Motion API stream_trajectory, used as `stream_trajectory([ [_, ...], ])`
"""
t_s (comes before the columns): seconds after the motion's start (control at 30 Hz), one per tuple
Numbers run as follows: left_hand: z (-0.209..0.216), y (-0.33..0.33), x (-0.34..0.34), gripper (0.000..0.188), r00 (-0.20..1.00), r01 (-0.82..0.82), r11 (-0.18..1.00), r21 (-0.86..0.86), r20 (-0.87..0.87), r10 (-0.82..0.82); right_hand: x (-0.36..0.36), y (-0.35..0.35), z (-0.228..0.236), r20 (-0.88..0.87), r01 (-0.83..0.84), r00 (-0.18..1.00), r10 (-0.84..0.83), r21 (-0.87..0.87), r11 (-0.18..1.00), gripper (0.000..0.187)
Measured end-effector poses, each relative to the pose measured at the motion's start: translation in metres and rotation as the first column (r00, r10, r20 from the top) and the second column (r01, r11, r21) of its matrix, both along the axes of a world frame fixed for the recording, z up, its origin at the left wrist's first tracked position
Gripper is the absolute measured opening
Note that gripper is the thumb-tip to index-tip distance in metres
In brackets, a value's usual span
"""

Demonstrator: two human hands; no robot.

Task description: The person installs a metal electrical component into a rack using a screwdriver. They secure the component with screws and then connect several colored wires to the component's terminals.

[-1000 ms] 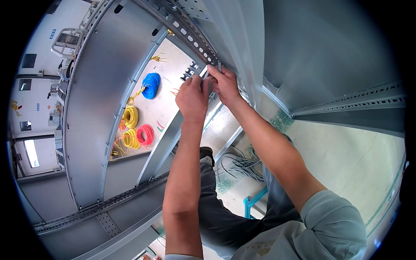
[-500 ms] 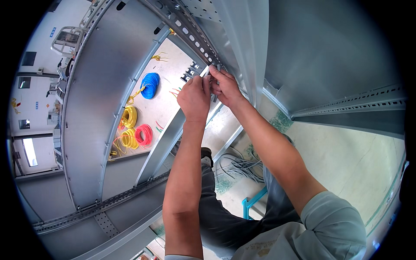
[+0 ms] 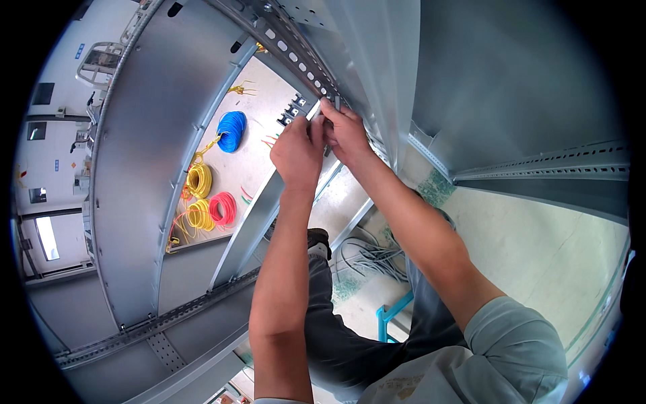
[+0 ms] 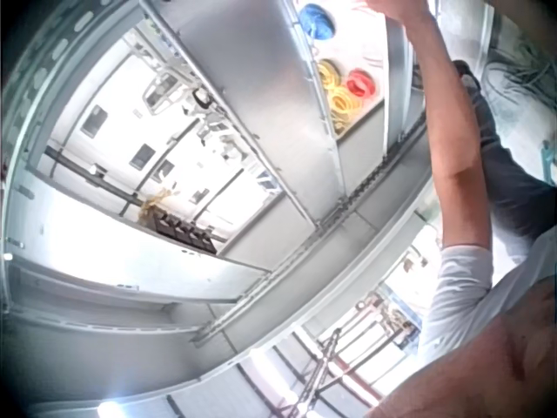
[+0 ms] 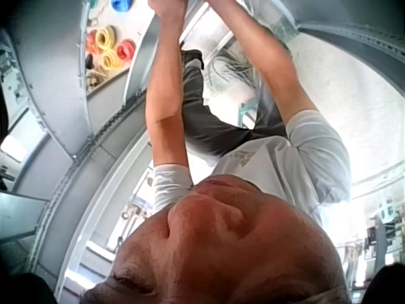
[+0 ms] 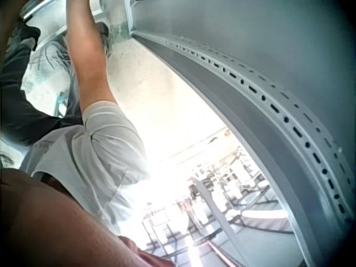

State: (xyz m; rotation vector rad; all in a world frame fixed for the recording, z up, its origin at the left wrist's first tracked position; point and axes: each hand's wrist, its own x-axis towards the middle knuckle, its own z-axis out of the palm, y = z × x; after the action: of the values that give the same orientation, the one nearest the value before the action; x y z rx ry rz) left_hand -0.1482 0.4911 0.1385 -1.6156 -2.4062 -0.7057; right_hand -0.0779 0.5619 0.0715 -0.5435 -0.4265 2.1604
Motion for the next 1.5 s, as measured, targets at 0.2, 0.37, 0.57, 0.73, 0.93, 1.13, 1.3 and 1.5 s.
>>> stream_trajectory([
  [0.2,0.005,0.001,0.004,0.038,0.999,0.002,0.999,-0.049,0.033,0.000,-0.002,-0.010,-0.005,0.040,0.079,0.996,-0.077,-0.041,0.996,0.025],
  [0.37,0.010,0.000,0.000,0.036,0.999,-0.035,0.999,-0.024,0.022,0.035,0.005,-0.005,0.013,0.048,-0.032,0.998,0.035,-0.054,0.998,0.028],
  [0.57,0.013,0.005,0.005,0.034,0.996,0.015,0.994,0.105,-0.094,-0.005,0.011,0.000,0.009,0.131,-0.024,0.991,0.022,0.009,1.000,0.026],
  [0.73,-0.014,0.015,-0.010,0.054,1.000,-0.001,0.985,0.174,0.017,-0.002,0.011,-0.001,0.000,-0.008,-0.116,0.993,0.116,-0.015,0.993,0.026],
  [0.93,-0.011,0.021,-0.014,0.055,0.981,0.010,0.997,0.072,0.191,-0.023,0.024,0.011,-0.002,0.001,-0.163,0.987,0.163,0.053,0.985,0.026],
  [1.13,-0.013,0.024,-0.006,0.050,0.993,-0.029,0.985,0.171,0.121,0.008,0.028,0.009,0.002,0.019,-0.157,0.988,0.156,0.104,0.982,0.027],
  [1.3,-0.018,0.026,-0.010,0.050,0.993,-0.044,0.987,0.154,0.119,0.026,0.027,0.008,0.004,0.079,-0.150,0.987,0.140,0.146,0.978,0.028],
  [1.5,-0.012,0.029,-0.010,0.049,0.997,-0.037,0.983,0.182,0.079,0.023,0.025,0.013,0.007,0.121,-0.104,0.989,0.085,0.163,0.981,0.027],
])
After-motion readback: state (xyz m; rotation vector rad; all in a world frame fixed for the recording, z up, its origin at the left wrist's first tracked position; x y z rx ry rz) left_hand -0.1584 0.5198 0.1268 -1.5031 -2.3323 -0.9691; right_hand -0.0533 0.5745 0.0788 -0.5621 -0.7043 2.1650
